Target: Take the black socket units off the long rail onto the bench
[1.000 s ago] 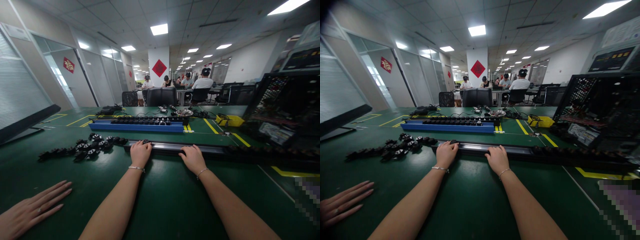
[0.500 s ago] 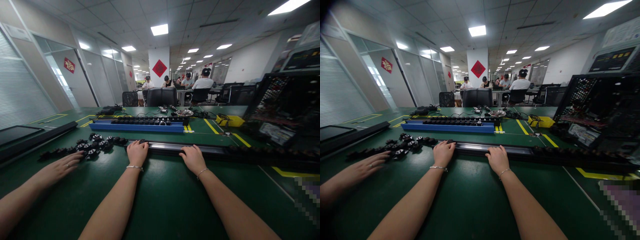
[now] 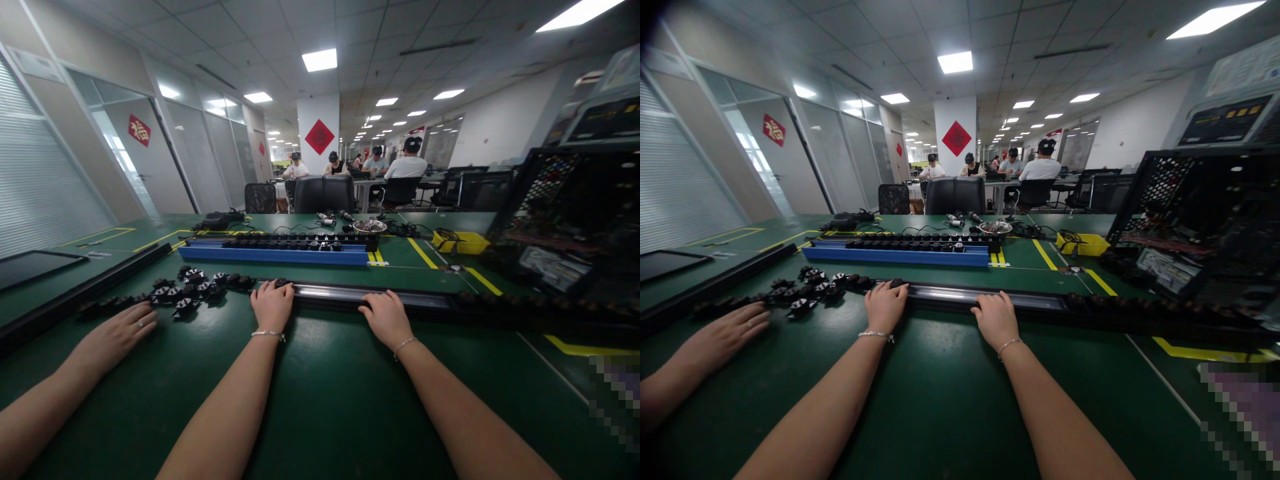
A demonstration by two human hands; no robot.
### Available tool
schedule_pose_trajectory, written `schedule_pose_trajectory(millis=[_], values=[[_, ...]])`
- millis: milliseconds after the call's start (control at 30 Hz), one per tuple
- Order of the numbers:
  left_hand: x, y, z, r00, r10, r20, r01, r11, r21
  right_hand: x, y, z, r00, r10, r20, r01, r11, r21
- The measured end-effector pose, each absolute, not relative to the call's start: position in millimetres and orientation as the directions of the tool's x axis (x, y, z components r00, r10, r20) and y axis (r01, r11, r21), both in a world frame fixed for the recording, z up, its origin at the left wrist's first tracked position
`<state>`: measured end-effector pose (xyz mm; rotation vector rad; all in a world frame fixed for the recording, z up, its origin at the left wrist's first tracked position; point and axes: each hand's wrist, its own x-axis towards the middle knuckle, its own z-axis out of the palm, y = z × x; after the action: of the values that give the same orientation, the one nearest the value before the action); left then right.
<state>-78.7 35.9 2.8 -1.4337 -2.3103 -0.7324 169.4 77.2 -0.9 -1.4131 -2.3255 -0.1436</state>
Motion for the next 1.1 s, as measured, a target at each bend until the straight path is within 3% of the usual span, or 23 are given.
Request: schedule_pose_trajectory(millis=[167,567,1100], values=[[-86.1,37.0,2.1,-0.469,0.709,0.527,0.882,0.405,0.24,169.3,78.0,-3.1,-0.394,0.822,0.412,0.868,0.48,-0.128],[-111.3,42.3,-1.2,-0.597,0.658,0.458,0.801,0.467,0.374,169.3,77.3,-1.2,-0.392,0.827,0.402,0.863,0.483,-0.152],[-123.9,42.8,-2.4,-0.606,0.652,0.456,0.794,0.466,0.39,170.2,78.4,-3.0,-0.39,0.824,0.41,0.864,0.482,-0.147]])
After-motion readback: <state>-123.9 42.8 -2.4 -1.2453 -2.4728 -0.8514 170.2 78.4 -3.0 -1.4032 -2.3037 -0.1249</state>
